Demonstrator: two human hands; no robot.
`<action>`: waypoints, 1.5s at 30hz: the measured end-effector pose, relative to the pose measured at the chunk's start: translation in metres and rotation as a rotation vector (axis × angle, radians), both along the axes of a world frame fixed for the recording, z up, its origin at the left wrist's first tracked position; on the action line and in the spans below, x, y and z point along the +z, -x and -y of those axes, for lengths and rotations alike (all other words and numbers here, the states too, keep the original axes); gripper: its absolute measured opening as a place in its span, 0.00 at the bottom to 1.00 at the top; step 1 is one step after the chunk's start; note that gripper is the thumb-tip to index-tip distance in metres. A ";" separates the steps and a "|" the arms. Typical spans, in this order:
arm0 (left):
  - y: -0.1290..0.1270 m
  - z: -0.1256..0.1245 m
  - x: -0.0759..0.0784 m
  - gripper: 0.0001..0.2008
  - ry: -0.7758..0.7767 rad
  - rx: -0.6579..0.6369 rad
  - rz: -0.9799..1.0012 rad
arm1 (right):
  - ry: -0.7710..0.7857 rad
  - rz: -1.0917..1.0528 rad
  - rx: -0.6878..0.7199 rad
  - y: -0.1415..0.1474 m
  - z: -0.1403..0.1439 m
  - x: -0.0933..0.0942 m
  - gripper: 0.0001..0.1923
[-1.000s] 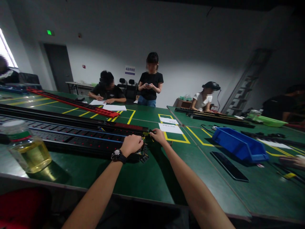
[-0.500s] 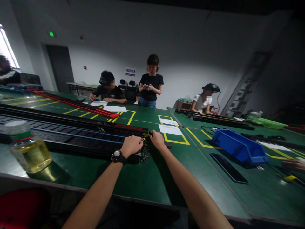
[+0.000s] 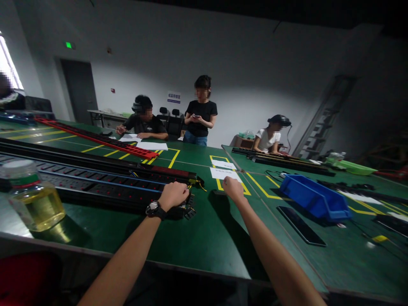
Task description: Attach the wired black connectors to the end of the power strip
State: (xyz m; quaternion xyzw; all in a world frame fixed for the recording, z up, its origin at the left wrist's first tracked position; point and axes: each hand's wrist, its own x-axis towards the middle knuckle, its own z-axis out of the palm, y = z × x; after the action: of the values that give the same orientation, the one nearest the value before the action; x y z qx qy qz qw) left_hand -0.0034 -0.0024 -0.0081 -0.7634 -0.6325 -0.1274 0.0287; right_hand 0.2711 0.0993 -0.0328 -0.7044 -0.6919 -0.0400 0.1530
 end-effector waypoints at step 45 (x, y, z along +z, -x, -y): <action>0.013 -0.013 0.016 0.10 -0.052 0.036 0.275 | 0.139 -1.580 0.460 0.081 0.040 -0.029 0.27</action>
State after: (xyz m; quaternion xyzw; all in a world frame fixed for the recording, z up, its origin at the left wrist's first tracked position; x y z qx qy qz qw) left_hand -0.0161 0.0107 0.0082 -0.7264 -0.6405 -0.2467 -0.0362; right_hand 0.1903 0.0590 -0.0619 -0.3735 -0.5081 0.5424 0.5551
